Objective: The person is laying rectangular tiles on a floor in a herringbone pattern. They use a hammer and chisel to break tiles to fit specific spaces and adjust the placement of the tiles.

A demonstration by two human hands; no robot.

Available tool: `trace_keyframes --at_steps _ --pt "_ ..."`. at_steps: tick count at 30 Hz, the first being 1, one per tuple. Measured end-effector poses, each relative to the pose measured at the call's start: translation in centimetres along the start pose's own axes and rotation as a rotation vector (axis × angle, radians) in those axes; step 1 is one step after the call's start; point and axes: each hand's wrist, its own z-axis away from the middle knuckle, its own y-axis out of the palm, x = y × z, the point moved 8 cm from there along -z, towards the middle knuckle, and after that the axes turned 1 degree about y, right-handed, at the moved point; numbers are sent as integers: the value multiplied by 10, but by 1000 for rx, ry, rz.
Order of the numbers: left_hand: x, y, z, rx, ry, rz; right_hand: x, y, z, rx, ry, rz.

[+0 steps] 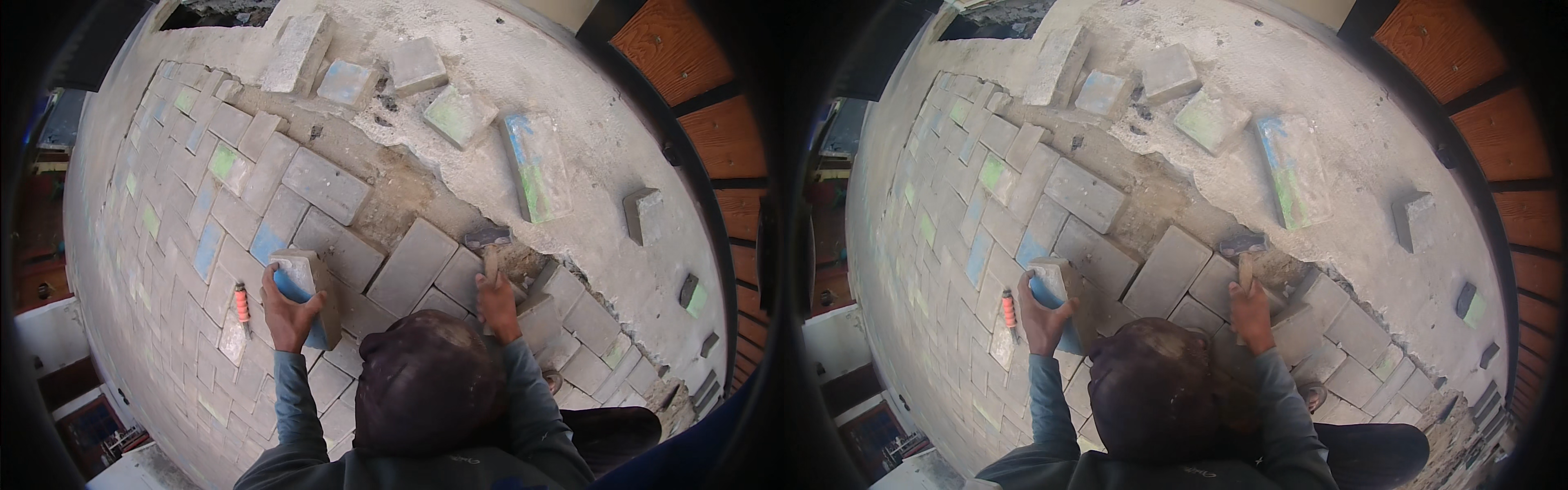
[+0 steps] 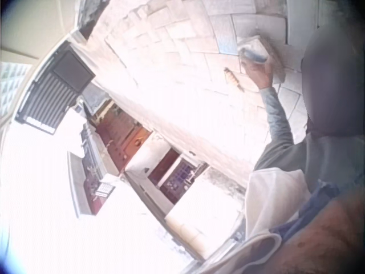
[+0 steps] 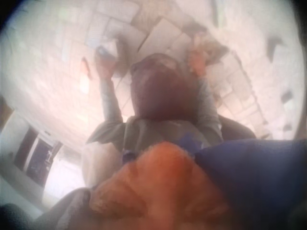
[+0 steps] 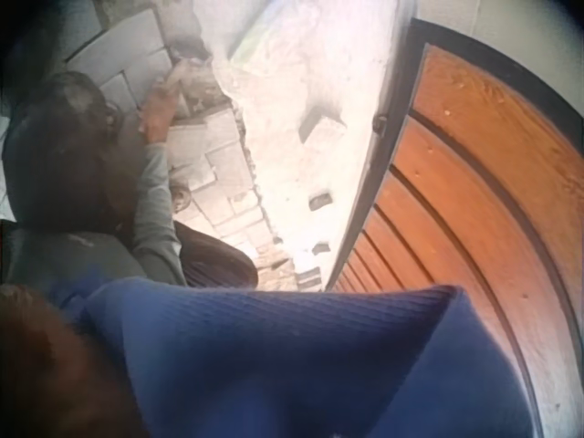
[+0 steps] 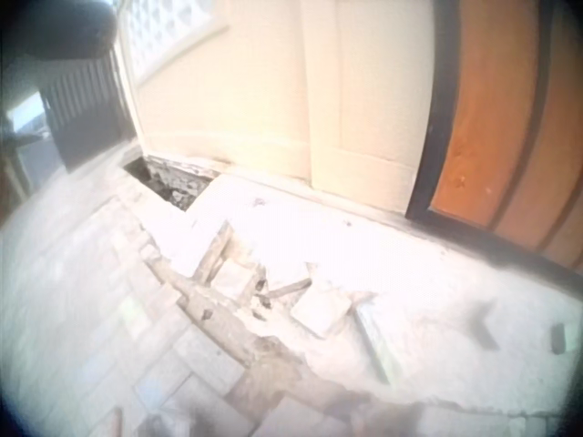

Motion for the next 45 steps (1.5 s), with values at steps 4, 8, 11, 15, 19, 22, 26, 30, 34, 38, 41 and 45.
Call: trace_keyframes --at_steps 4,8,11,15,19,22,26,30,34,38,41,45 --pt "97 20 12 62 -19 26 1 -1 1 -10 10 29" --pt "206 -26 -7 -429 -80 -535 1 0 0 13 -6 10" --pt "251 -14 -17 -309 -111 -584 1 0 1 27 -9 20" --pt "282 -12 -30 -237 -238 -442 -1 -12 -4 -25 26 1" --pt "341 -51 -32 -123 -276 -458 -6 3 -4 42 29 -25" --pt "299 -69 -51 -232 -195 -216 -2 7 -4 80 -17 -31" --pt "83 -78 -82 -237 65 702 3 -8 10 56 -134 -16" --pt "-54 -44 -106 -53 210 913 30 -2 31 47 -258 -27" --pt "-126 45 -127 202 262 1052 70 -1 59 52 -314 -10" --pt "-183 137 -121 294 374 938 108 -11 96 8 -338 -12" --pt "-213 164 -106 282 461 792 124 -24 114 -51 -379 20" --pt "-236 175 -77 198 595 749 136 -21 130 -90 -465 -66"
